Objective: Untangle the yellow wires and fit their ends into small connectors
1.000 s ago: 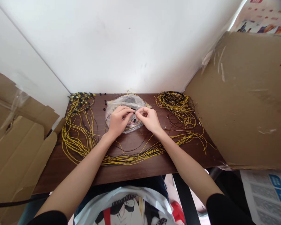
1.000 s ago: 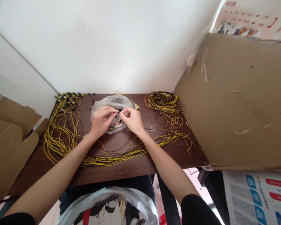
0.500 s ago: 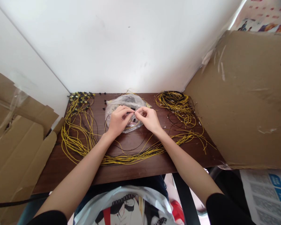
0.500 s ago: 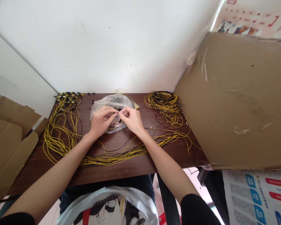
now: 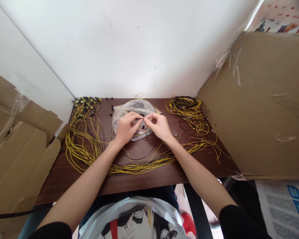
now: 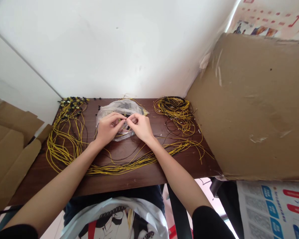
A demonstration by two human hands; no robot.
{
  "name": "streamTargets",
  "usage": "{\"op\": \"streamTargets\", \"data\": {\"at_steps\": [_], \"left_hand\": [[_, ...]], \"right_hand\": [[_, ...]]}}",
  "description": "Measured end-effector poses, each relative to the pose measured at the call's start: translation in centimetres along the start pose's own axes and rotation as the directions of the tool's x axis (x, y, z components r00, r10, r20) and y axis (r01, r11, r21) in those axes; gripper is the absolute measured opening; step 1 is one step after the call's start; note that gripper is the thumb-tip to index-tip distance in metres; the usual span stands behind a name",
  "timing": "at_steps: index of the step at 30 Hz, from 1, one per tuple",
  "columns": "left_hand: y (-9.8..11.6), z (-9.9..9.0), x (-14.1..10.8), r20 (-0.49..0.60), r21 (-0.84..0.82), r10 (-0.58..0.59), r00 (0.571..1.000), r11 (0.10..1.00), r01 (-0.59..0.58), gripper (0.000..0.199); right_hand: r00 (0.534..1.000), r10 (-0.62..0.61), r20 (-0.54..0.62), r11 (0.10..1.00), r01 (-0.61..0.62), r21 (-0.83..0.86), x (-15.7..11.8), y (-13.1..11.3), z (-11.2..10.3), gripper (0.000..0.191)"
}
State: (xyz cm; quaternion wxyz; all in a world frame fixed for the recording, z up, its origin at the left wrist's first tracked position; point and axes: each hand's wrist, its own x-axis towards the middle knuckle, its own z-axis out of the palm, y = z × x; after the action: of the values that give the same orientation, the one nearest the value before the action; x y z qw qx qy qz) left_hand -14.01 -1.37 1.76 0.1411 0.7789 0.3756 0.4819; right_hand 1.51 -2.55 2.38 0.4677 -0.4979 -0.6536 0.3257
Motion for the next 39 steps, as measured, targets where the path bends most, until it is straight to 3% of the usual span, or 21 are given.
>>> {"op": "streamTargets", "data": {"at_steps": [3,6,9,11,13,15,17,20,24,26,33,39], "left_hand": [[0.1,0.1,0.1,-0.044,-0.106,-0.098,0.994,0.99,0.093,0.009],[0.2,0.1,0.4,-0.097,-0.36,-0.31,0.946,0.897,0.257,0.011],[0.4,0.0,0.8,-0.064,-0.62,-0.537,0.841,0.682,0.388,0.012],[0.6,-0.1,1.1,-0.015,-0.766,-0.625,0.781,0.509,0.393,0.009],[0.9,-0.2,1.4,0.056,-0.855,-0.654,0.754,0.359,0.375,0.009],[1.1,-0.3,1.4,0.129,-0.872,-0.645,0.753,0.288,0.396,0.009],[1.1,-0.2,1.2,0.177,-0.833,-0.628,0.758,0.315,0.455,0.009],[1.0,0.1,0.8,0.193,-0.718,-0.591,0.783,0.459,0.523,0.005],[0.8,0.4,0.2,0.176,-0.544,-0.507,0.843,0.664,0.513,0.009],[0.8,0.5,0.2,0.191,-0.474,-0.478,0.857,0.72,0.507,0.014],[1.3,0.4,0.4,0.231,-0.424,-0.508,0.83,0.715,0.555,0.016],[1.0,0.5,0.2,0.197,-0.408,-0.49,0.849,0.747,0.525,0.018]], "right_hand": [[1.0,-0.001,-0.026,1.0,0.001,-0.013,0.0,0.0,0.0,0.014],[0.998,-0.012,-0.059,0.999,0.01,-0.042,0.0,-0.1,-0.1,0.013],[0.995,-0.041,-0.091,0.996,0.033,-0.086,-0.1,-0.2,-0.1,0.013],[0.994,-0.052,-0.091,0.994,0.043,-0.098,-0.1,-0.3,-0.1,0.013],[0.995,-0.059,-0.086,0.994,0.05,-0.101,-0.2,-0.3,-0.1,0.013],[0.995,-0.066,-0.081,0.993,0.057,-0.102,-0.2,-0.3,0.0,0.013],[0.995,-0.071,-0.073,0.993,0.063,-0.102,-0.2,-0.3,0.0,0.013],[0.995,-0.073,-0.064,0.992,0.066,-0.11,-0.3,-0.3,0.0,0.014],[0.994,-0.096,-0.057,0.985,0.086,-0.15,-0.3,-0.4,-0.1,0.014],[0.994,-0.1,-0.051,0.979,0.089,-0.183,-0.4,-0.5,-0.1,0.014],[0.991,-0.125,-0.038,0.966,0.112,-0.233,-0.4,-0.3,-0.1,0.015],[0.992,-0.116,-0.04,0.965,0.103,-0.24,-0.4,-0.4,-0.1,0.015]]}}
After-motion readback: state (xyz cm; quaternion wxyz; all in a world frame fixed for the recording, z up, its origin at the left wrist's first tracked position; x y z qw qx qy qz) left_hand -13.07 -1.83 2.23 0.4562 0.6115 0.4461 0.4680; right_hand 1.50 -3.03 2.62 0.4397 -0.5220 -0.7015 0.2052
